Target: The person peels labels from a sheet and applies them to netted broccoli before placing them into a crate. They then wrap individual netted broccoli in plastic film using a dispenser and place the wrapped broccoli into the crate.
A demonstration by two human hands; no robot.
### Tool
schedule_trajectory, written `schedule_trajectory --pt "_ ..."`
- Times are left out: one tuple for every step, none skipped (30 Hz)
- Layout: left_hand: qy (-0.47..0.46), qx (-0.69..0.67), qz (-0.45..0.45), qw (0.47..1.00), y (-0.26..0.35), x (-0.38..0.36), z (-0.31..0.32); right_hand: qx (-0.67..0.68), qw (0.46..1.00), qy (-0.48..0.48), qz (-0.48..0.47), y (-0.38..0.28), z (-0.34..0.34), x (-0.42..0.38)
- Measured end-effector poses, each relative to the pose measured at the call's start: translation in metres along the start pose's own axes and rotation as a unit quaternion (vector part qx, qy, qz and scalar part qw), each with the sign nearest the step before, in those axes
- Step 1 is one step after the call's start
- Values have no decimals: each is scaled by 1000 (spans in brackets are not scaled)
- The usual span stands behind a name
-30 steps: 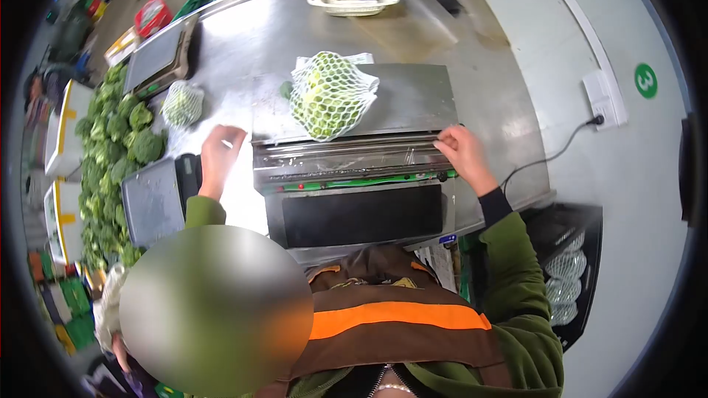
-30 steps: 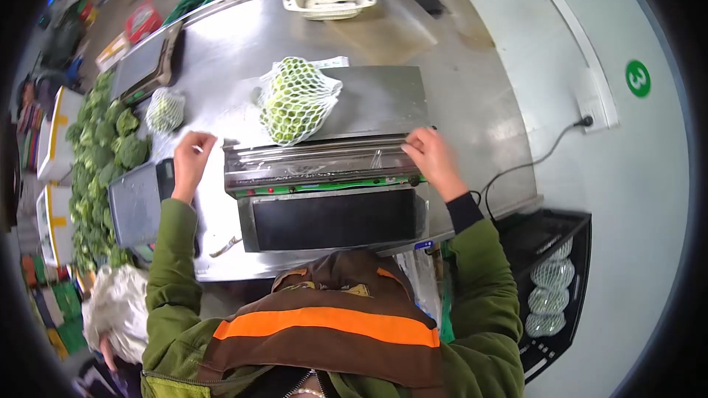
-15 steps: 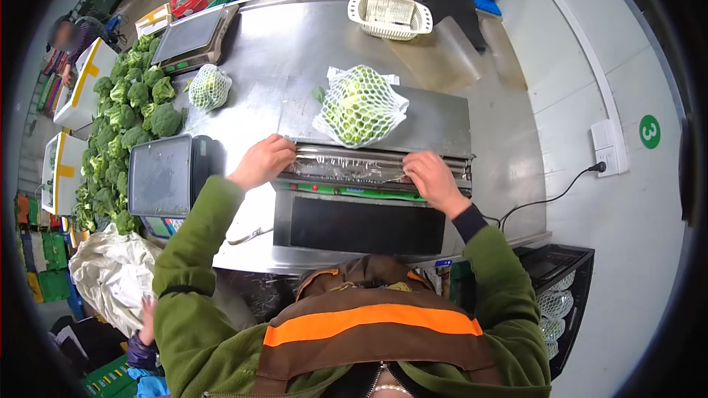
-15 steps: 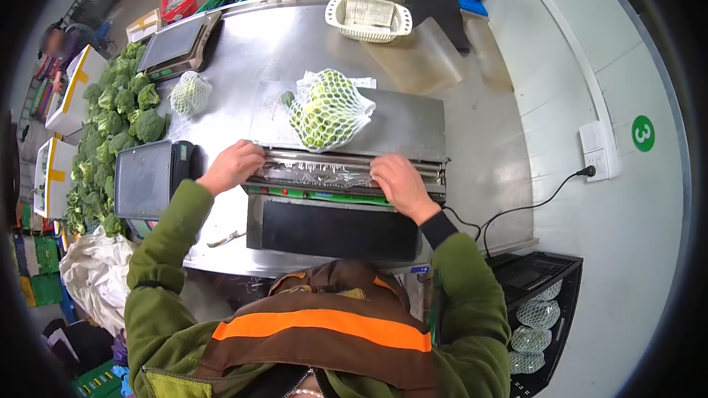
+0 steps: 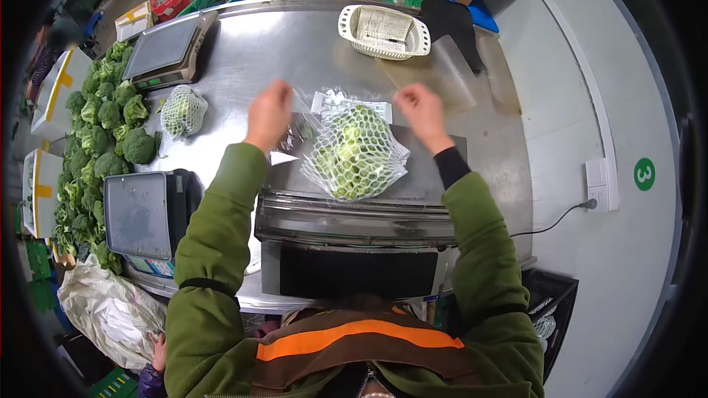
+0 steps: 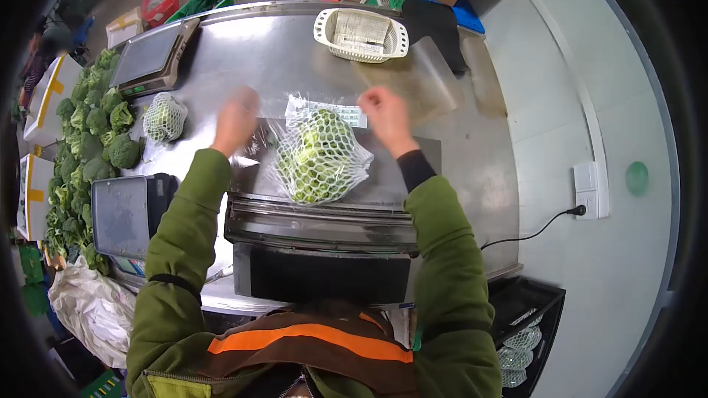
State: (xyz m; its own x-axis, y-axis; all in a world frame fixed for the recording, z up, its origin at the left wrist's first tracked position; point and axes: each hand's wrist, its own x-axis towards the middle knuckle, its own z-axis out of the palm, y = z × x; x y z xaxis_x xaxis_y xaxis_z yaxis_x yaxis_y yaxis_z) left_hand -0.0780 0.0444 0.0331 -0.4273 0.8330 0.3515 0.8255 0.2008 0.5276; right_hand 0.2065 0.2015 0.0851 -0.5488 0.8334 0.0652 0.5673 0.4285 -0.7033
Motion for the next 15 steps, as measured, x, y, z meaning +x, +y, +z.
schedule_trajectory --pt "-55 23 74 995 5 -9 7 -54 992 -1 -110 11 15 -9" --pt "-110 45 148 982 12 -21 9 -106 970 -4 -218 20 27 -23" --pt "-125 29 244 961 23 -29 0 -103 973 -16 -207 17 25 -36" --pt "-139 12 338 931 31 -34 -11 -157 942 -32 -296 3 12 -48" --pt "-153 6 333 930 30 -40 -12 -207 899 -45 -382 -4 8 -58" --pt "-194 -31 371 908 31 -45 -15 -201 905 -49 -372 -1 12 -65" --pt "-226 -67 411 880 34 -46 -17 -183 908 -72 -370 0 13 -68" --pt "-230 -70 415 877 39 -48 -20 -168 910 -93 -368 -2 10 -73" --pt "-259 -140 365 883 45 -50 -24 -84 930 -92 -345 -7 11 -78" --pt "-288 -205 313 881 52 -52 -32 -84 934 -83 -338 -7 5 -85" --pt "-283 -219 276 892 63 -60 -45 -6 938 -125 -324 -5 -2 -91" --pt "-291 -219 283 887 68 -71 -56 74 934 -168 -305 -3 -7 -104" --pt "-355 -283 209 866 71 -90 -68 106 940 -175 -274 -10 -16 -128" --pt "-412 -342 132 834 81 -107 -79 109 944 -170 -262 -18 -24 -155" --pt "-424 -424 127 790 93 -126 -92 202 939 -224 -163 -28 -30 -191"
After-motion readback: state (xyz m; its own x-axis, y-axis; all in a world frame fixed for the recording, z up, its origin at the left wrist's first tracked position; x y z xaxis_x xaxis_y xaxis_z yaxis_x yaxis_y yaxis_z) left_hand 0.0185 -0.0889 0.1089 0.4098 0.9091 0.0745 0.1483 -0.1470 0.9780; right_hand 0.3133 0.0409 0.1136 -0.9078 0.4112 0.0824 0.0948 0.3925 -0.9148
